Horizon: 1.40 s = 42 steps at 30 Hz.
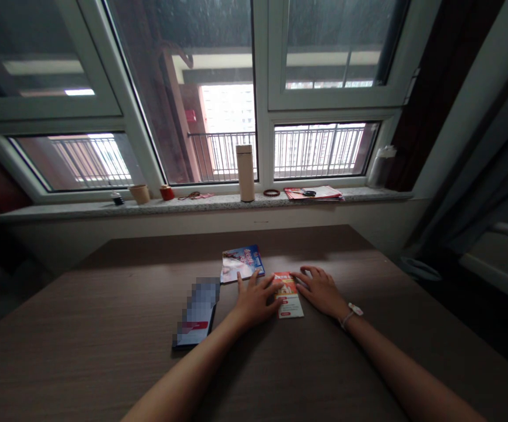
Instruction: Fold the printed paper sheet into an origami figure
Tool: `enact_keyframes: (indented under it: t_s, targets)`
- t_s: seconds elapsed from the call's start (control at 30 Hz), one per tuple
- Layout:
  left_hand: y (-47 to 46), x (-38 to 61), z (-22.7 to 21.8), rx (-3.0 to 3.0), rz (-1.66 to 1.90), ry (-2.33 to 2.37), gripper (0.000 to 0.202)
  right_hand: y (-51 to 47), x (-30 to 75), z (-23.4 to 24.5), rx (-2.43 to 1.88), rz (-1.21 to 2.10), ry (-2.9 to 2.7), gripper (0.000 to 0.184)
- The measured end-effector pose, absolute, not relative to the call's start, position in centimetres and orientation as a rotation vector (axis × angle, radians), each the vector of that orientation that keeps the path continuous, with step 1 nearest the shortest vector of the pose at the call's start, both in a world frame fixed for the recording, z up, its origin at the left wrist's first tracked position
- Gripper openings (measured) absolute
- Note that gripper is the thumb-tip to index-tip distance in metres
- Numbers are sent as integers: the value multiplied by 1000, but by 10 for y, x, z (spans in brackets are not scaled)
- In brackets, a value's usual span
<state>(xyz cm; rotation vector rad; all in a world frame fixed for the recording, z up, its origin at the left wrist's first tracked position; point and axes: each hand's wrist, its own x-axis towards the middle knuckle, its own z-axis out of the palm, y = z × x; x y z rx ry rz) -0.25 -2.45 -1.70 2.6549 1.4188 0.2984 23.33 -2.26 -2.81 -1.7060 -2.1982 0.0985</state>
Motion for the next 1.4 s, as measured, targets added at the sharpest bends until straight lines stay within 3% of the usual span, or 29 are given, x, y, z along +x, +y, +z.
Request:
enact_keyframes:
  t_s: [0.4, 1.27, 1.4]
  targets:
    - [-28, -4, -12, 2650, 279, 1392, 45, -20, 250, -33, -1541, 303, -2191, 33]
    - [-27, -4, -14, 2646, 285, 1399, 46, -19, 236, -33, -1711, 122, -2148, 43]
    - [-27, -4, -15, 2643, 285, 1395, 45, -18, 240, -34, -1616, 178, -2129, 36]
